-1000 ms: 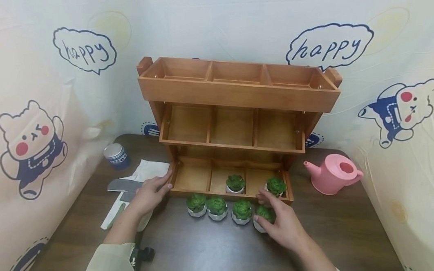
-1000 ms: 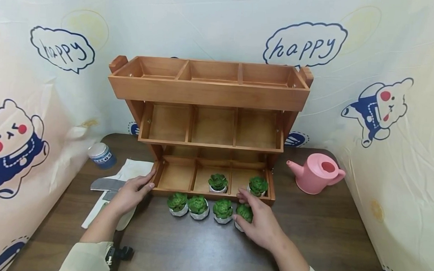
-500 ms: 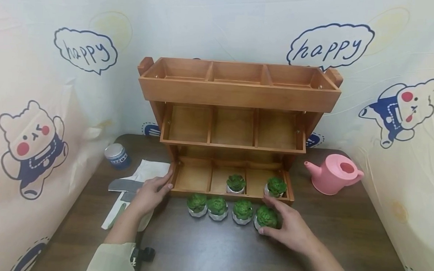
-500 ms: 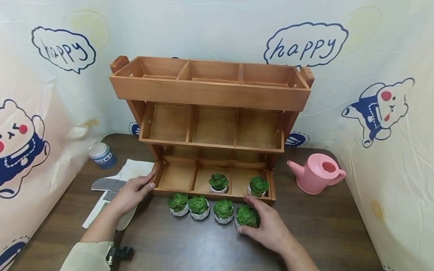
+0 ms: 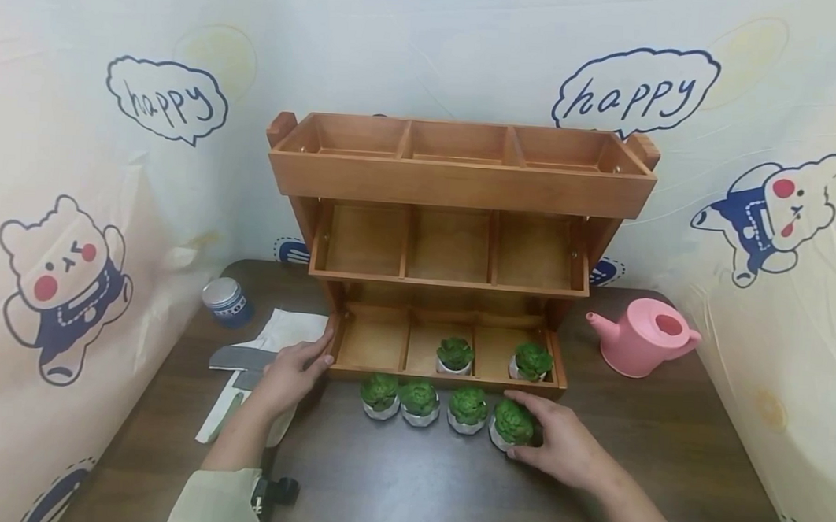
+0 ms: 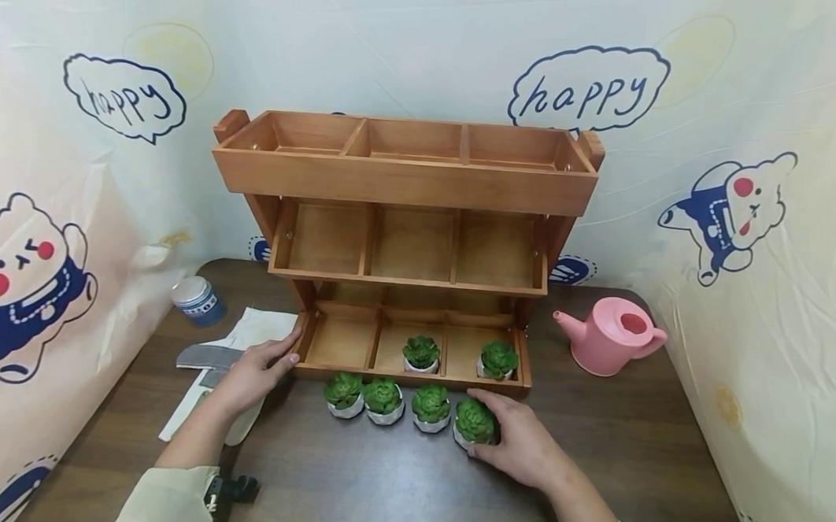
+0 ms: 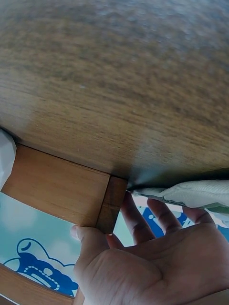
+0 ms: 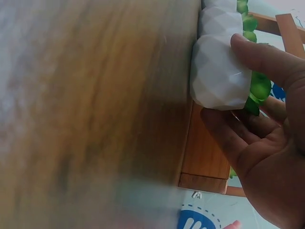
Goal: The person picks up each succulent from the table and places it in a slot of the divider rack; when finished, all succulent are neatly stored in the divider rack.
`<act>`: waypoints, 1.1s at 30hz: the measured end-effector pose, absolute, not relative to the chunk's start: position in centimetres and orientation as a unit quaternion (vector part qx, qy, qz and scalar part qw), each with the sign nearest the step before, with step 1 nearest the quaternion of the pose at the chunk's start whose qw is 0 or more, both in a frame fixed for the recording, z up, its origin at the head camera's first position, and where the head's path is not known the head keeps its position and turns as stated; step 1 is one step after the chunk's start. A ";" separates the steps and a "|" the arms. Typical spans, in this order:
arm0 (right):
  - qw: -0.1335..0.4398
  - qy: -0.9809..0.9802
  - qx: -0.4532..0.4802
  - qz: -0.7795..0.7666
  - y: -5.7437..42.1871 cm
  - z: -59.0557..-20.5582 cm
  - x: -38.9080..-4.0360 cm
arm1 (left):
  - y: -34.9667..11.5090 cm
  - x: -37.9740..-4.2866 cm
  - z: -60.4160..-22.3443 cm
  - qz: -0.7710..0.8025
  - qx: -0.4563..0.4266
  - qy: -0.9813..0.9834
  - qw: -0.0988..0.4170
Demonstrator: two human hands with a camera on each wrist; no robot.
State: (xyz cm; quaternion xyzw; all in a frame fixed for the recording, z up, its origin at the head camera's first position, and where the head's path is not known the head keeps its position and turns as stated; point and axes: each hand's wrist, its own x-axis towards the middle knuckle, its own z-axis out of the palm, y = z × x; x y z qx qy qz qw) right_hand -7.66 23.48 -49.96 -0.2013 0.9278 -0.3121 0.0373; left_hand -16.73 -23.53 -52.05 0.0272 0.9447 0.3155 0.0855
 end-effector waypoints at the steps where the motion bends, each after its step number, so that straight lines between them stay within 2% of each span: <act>1: 0.038 0.928 -0.202 -0.311 23.5 -49.9 -7.7 | -23.5 -16.7 -52.0 0.315 0.028 0.945 0.085; 17: 0.033 0.928 -0.176 -0.328 23.7 -48.5 -7.8 | -23.4 -16.6 -51.8 0.316 0.018 0.944 0.097; 24: -0.009 0.924 -0.189 -0.333 23.6 -47.7 -8.0 | -23.4 -16.7 -51.8 0.316 0.017 0.943 0.099; 33: -0.015 0.921 -0.196 -0.336 23.1 -46.7 -8.5 | -23.4 -16.7 -51.9 0.313 0.016 0.944 0.100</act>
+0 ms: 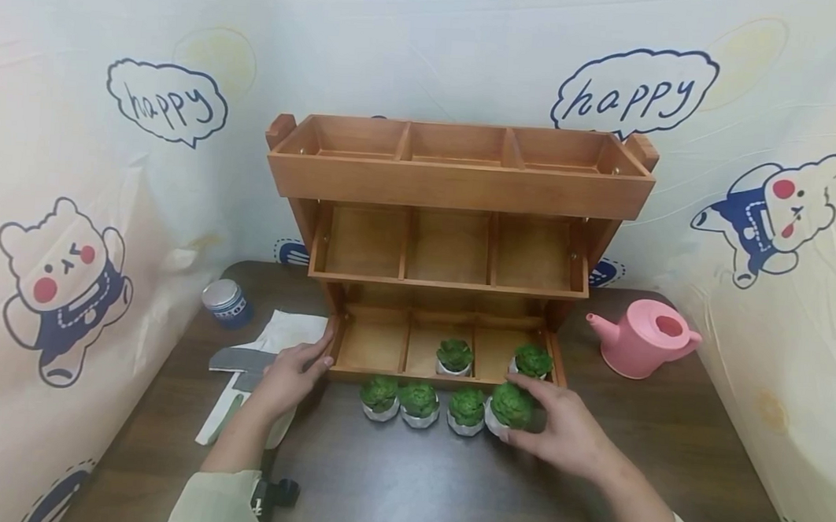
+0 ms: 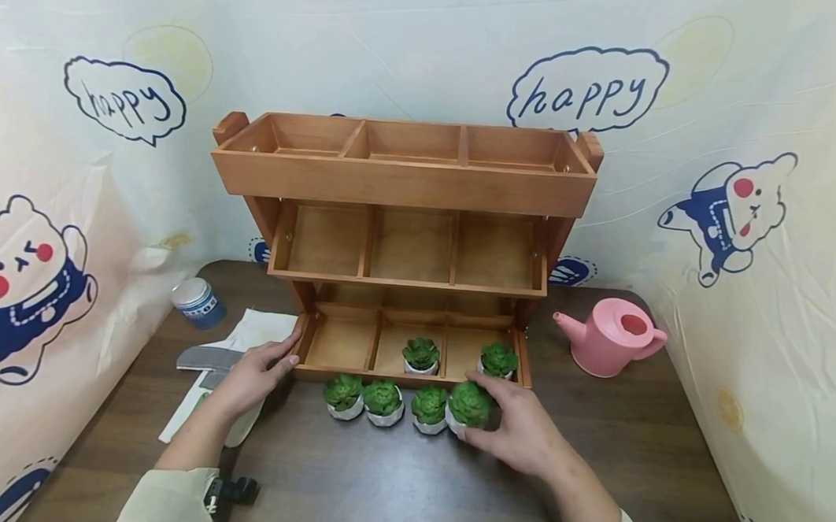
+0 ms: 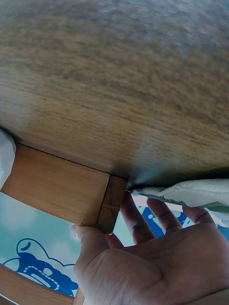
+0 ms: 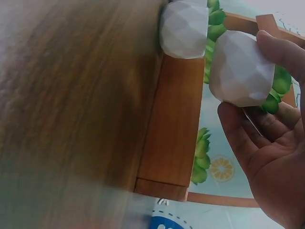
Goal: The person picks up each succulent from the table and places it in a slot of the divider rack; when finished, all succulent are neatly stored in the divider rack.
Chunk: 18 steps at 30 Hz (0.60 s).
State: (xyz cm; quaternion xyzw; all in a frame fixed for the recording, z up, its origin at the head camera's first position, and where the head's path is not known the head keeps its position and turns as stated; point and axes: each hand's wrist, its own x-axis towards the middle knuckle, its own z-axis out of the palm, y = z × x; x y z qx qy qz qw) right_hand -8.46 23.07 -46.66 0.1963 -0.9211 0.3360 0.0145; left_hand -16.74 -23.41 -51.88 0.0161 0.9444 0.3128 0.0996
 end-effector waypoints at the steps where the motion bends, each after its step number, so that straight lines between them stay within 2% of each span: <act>1: 0.015 -0.921 0.194 0.336 23.0 -46.6 -8.5 | -23.4 -16.8 -51.9 0.313 0.016 0.944 0.100; 18: 0.026 -0.917 0.194 0.348 20.7 -45.2 -9.3 | -23.5 -16.8 -51.9 0.314 0.013 0.944 0.099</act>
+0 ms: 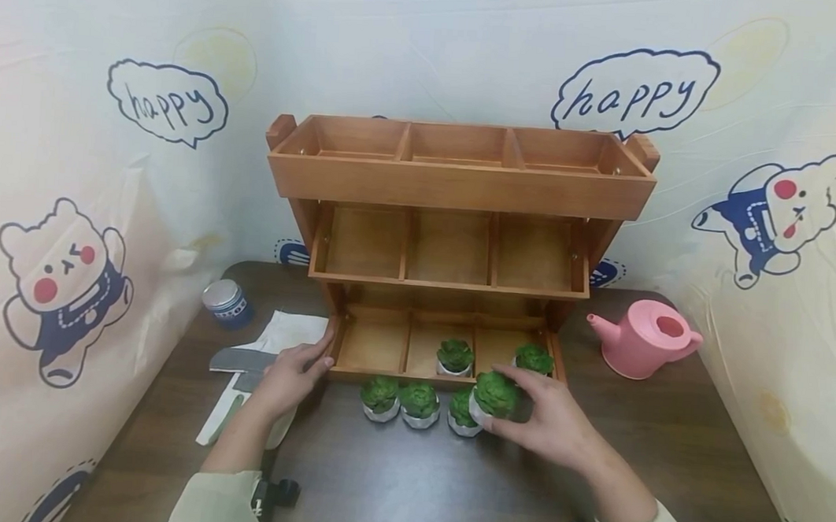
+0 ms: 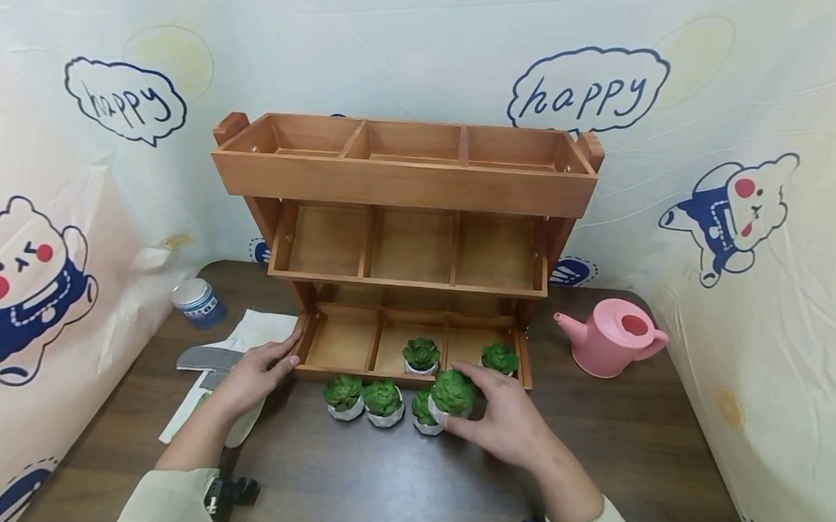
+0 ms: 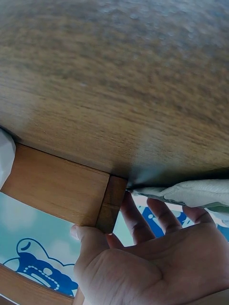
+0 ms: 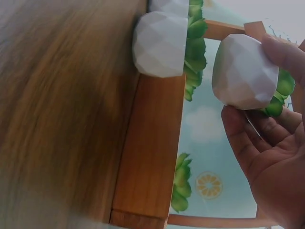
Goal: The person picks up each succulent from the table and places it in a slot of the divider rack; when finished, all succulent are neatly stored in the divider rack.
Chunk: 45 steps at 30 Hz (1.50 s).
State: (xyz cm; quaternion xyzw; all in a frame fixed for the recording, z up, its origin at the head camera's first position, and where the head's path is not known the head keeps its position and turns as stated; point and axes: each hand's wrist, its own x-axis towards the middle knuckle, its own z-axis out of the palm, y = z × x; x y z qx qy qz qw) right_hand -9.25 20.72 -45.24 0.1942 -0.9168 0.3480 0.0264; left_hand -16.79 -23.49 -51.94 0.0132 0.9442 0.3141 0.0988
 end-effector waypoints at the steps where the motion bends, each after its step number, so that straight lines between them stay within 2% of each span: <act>1: 0.025 -0.917 0.195 0.348 20.5 -45.2 -9.3 | -23.5 -16.8 -51.9 0.314 0.013 0.944 0.099; 21: 0.009 -0.897 0.218 0.384 16.3 -44.8 -11.5 | -23.4 -16.8 -52.1 0.320 0.017 0.942 0.099; 29: -0.016 -0.901 0.215 0.377 14.8 -44.6 -12.5 | -23.4 -16.8 -51.9 0.322 0.016 0.942 0.097; 45: -0.033 -0.900 0.248 0.357 11.8 -44.3 -14.0 | -23.4 -16.8 -51.8 0.318 0.020 0.942 0.103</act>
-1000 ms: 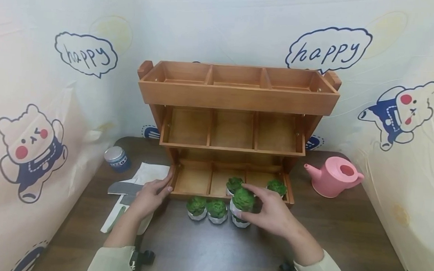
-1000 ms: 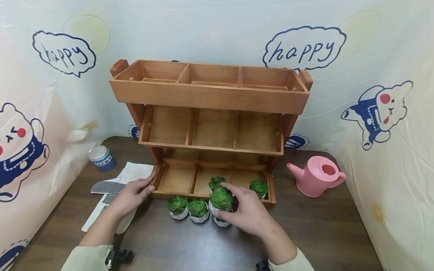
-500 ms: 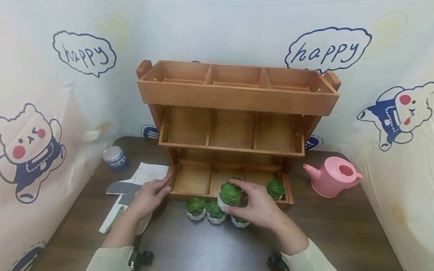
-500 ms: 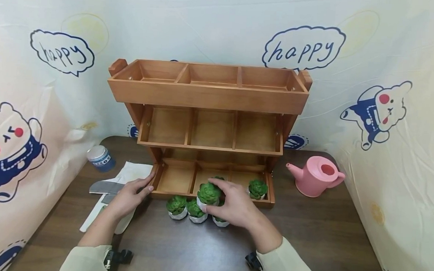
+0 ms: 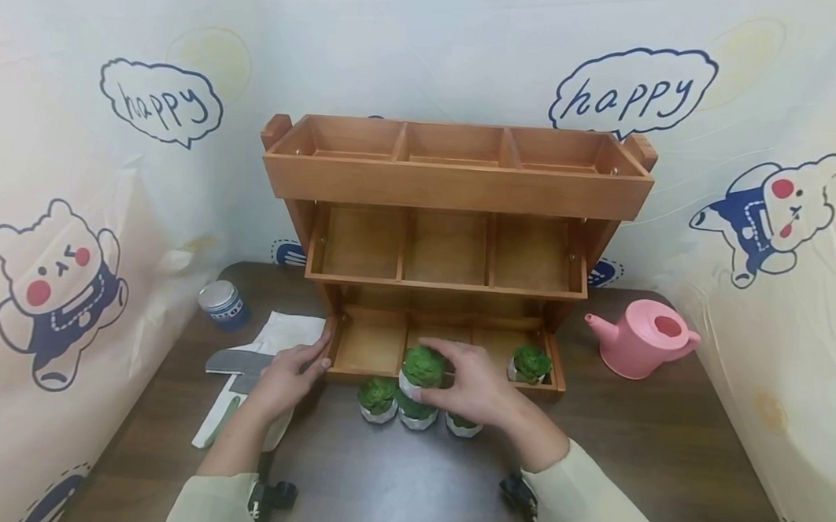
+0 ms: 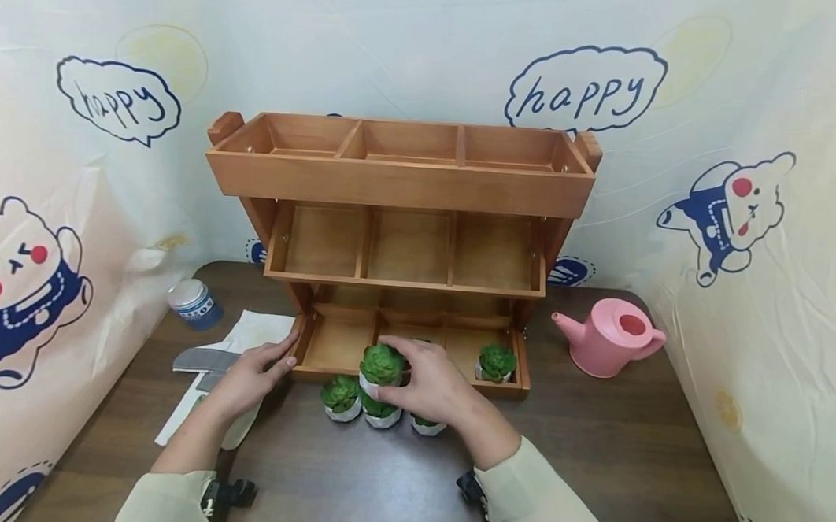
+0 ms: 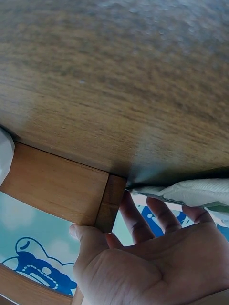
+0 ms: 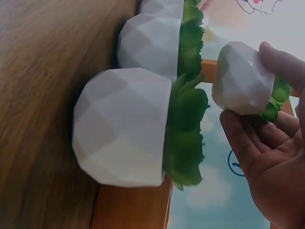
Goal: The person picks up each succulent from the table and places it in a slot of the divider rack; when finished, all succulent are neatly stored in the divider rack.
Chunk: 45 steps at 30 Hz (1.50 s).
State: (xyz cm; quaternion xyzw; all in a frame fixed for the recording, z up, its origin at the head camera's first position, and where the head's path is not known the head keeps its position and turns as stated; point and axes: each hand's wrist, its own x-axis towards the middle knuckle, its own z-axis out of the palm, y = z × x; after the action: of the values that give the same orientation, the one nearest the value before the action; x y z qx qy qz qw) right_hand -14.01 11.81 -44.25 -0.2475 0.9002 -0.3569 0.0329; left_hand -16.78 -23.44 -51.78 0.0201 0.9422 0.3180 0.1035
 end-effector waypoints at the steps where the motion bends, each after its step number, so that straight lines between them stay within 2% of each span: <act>1: 0.033 0.899 -0.251 -0.358 11.6 -44.2 -14.1 | -23.4 -16.8 -51.8 0.319 0.020 0.942 0.104; 13: 0.067 0.886 -0.253 -0.384 8.8 -43.9 -15.4 | -23.4 -16.9 -51.6 0.321 0.030 0.942 0.091; 23: 0.060 0.890 -0.248 -0.377 6.8 -43.7 -17.1 | -23.5 -17.0 -51.6 0.324 0.029 0.940 0.101; 30: 0.036 0.896 -0.264 -0.356 6.0 -43.8 -18.1 | -23.5 -17.1 -51.7 0.320 0.035 0.942 0.096; 45: 0.048 0.901 -0.266 -0.340 3.8 -45.0 -19.3 | -23.7 -16.9 -51.8 0.321 0.040 0.942 0.086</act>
State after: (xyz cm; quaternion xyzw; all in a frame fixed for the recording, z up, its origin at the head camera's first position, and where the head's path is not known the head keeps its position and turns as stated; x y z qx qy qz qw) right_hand -19.27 3.77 -44.95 -0.2657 0.9008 -0.3401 0.0483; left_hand -16.88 -23.66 -51.82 0.0398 0.9423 0.3211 0.0863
